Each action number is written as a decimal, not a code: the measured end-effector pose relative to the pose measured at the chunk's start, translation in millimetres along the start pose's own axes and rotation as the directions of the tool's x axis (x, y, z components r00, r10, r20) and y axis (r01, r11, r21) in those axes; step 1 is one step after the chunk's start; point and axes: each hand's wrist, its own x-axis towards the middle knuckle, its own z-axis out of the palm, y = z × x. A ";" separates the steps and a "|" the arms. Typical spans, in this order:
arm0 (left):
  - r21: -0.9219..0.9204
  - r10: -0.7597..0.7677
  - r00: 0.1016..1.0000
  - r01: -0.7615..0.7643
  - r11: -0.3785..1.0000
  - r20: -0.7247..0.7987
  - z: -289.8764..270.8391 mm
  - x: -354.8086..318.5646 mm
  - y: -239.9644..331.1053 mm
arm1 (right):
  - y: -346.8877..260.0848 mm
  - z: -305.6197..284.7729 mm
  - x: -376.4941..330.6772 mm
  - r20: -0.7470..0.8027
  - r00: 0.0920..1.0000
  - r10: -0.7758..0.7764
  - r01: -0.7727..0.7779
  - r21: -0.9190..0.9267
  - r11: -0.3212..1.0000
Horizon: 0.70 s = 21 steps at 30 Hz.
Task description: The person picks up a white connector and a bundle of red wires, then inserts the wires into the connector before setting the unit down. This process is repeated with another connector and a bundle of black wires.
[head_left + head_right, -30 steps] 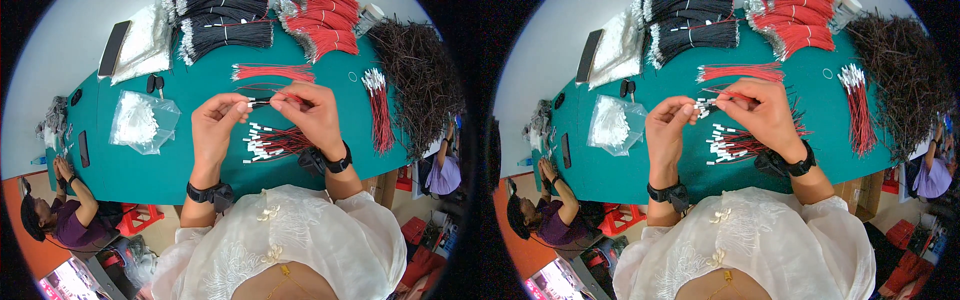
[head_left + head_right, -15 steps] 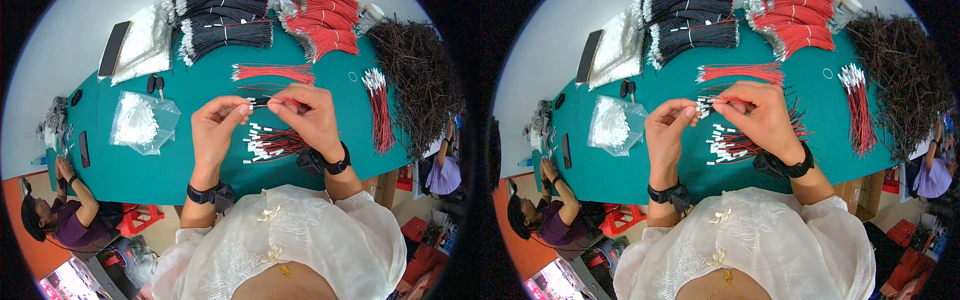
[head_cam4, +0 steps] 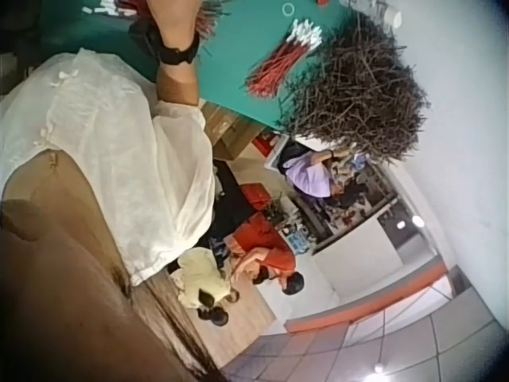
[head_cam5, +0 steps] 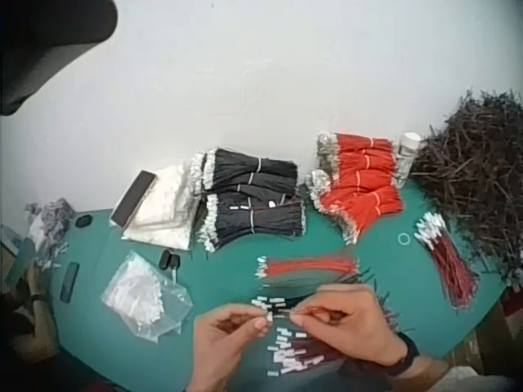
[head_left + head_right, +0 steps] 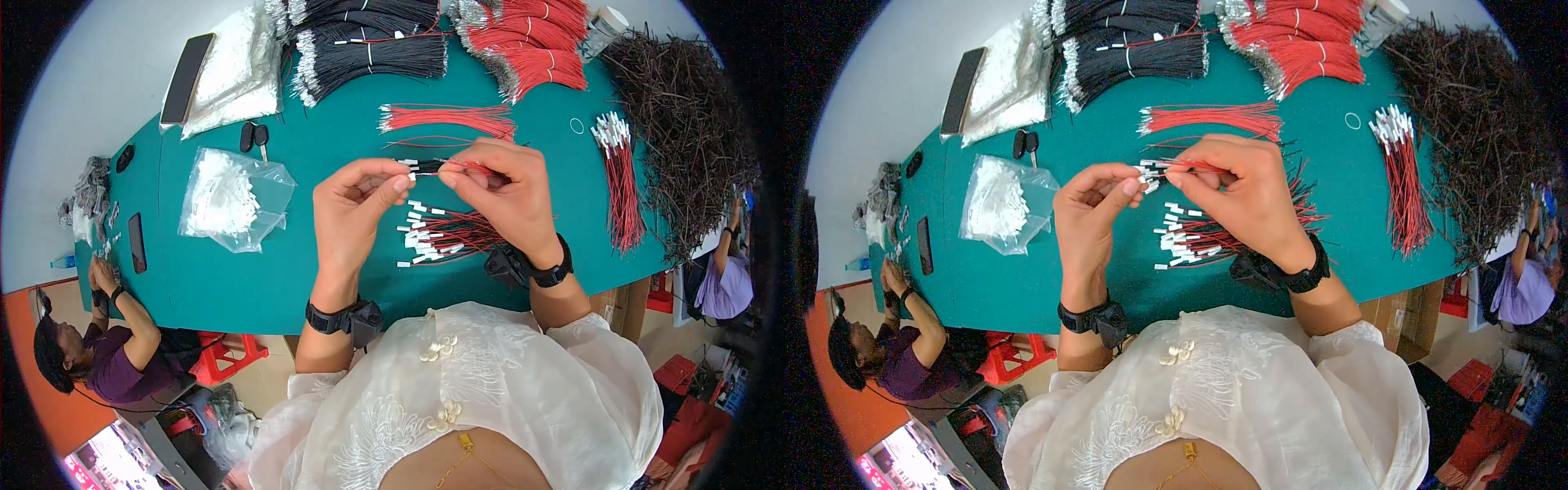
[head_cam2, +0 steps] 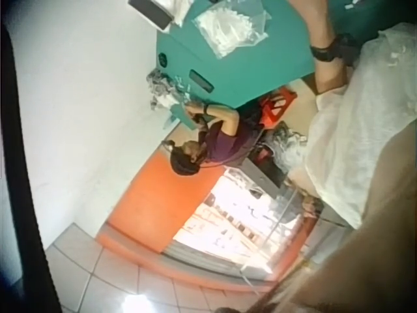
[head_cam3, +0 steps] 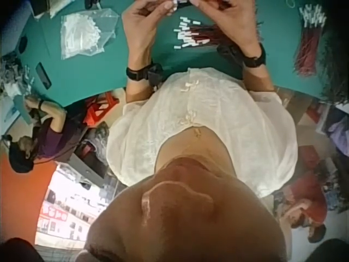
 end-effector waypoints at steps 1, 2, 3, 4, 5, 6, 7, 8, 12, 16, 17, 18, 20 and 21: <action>0.001 -0.004 1.000 0.004 1.000 0.000 0.3 -0.2 0.1 | 0.1 -0.1 0.0 -0.001 1.000 -0.007 0.007 -0.004 1.000; 0.001 -0.009 1.000 0.009 1.000 0.000 0.5 -0.3 0.2 | 0.2 -0.2 -0.2 -0.001 1.000 -0.013 0.013 -0.009 1.000; 0.001 -0.009 1.000 0.009 1.000 0.000 0.8 -0.4 0.4 | 0.3 -0.3 -0.4 -0.002 1.000 -0.019 0.019 -0.013 1.000; 0.001 -0.008 1.000 0.008 1.000 0.002 1.2 -0.5 0.7 | 0.0 -0.3 -0.5 -0.002 1.000 -0.019 0.019 -0.014 1.000; 0.000 -0.007 1.000 0.007 1.000 0.004 1.5 -0.6 0.9 | -0.6 -0.3 -0.6 -0.001 1.000 -0.020 0.020 -0.011 1.000; -0.001 -0.007 1.000 0.007 1.000 0.005 1.6 -0.7 1.1 | -1.2 -0.3 -0.7 0.000 1.000 -0.022 0.022 -0.008 1.000; -0.001 -0.007 1.000 0.007 1.000 0.005 1.5 -0.6 1.0 | -1.6 -0.2 -0.8 0.001 1.000 -0.024 0.024 -0.004 1.000; -0.005 -0.004 1.000 0.004 1.000 0.005 1.2 -0.5 0.9 | -1.5 -0.3 -1.1 0.001 1.000 -0.024 0.024 -0.004 1.000; -0.016 -0.003 1.000 0.003 1.000 0.003 0.8 -0.5 1.0 | -1.4 -0.6 -1.7 -0.016 1.000 -0.019 0.019 -0.011 1.000; -0.022 -0.008 1.000 0.008 1.000 -0.001 1.2 -0.8 0.6 | -3.0 -1.0 -1.1 0.003 1.000 -0.019 0.019 -0.021 1.000; -0.022 -0.006 1.000 0.005 1.000 -0.002 1.2 -0.8 0.4 | -2.6 -0.7 -1.1 0.002 1.000 -0.017 0.017 -0.013 1.000; -0.021 -0.003 1.000 0.003 1.000 -0.003 1.1 -0.8 0.3 | -2.1 -0.3 -1.0 0.000 1.000 -0.016 0.016 -0.004 1.000; -0.017 -0.003 1.000 0.003 1.000 -0.001 0.4 -0.7 0.1 | -0.9 0.0 -1.0 -0.001 1.000 -0.014 0.014 0.004 1.000; -0.013 -0.003 1.000 0.003 1.000 0.002 0.0 -0.7 0.0 | -0.2 -0.2 -1.1 0.000 1.000 -0.014 0.014 0.004 1.000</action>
